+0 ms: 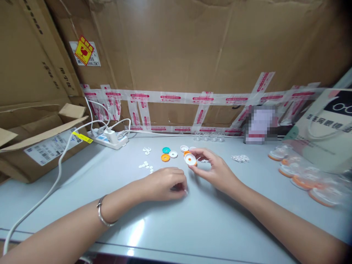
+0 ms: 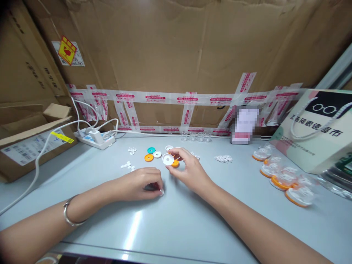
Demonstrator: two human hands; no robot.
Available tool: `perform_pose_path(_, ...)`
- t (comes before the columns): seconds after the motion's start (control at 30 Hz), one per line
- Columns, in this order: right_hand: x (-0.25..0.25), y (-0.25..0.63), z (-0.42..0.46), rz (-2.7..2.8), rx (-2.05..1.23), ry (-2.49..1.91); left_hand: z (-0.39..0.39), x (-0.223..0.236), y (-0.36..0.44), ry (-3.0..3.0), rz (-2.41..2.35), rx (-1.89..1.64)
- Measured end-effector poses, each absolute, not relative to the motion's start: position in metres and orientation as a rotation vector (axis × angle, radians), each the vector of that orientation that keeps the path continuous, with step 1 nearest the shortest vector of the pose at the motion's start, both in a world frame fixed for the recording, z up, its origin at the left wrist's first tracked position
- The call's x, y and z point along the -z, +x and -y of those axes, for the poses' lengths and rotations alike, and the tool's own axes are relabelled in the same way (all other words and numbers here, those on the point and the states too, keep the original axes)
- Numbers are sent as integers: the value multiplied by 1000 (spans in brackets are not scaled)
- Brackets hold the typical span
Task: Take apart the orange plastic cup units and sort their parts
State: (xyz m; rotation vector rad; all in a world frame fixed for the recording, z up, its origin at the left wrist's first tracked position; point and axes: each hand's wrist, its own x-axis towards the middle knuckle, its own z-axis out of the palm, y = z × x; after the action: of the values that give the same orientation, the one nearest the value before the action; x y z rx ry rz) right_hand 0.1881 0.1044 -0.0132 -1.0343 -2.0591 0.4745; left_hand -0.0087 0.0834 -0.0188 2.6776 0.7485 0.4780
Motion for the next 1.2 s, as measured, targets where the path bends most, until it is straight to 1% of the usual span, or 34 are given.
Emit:
perform_pose_path(0.07,15,188,-105,2072,-483,-1036,-83,18,-9,2668,-741,-487)
perform_pose_path(0.13,16,188,-105,2075,-527,-1036,-84,15,-11,2659,-745,-569)
perform_pose_path(0.27,17,187,-104,2046,-755,-1005,-86,9,-15,2705,-856,-979)
perform_pose_path(0.3,17,186,-103,2033,-821,-982,-86,8,-16,2753,-868,-1021)
perform_pose_path(0.47,19,181,-100,1957,-1067,-911,-90,10,-20,2995,-806,-816)
perform_pose_path(0.57,18,180,-100,1877,-1150,-946,-97,8,-27,2984,-856,-792)
perform_pose_path(0.67,13,183,-104,1771,-1149,-981,-109,9,-36,2866,-961,-810)
perform_pose_path(0.8,7,189,-110,1658,-1067,-1027,-124,21,-41,2779,-991,-753)
perform_pose_path(0.93,7,191,-112,1660,-1003,-1050,-132,32,-39,2754,-1061,-726)
perform_pose_path(1.03,6,192,-112,1678,-973,-1057,-127,29,-35,2640,-1110,-797)
perform_pose_path(1.13,5,194,-112,1677,-913,-1074,-110,17,-28,2522,-994,-829)
perform_pose_path(1.2,4,196,-114,1675,-868,-1084,-96,11,-22,2531,-809,-649)
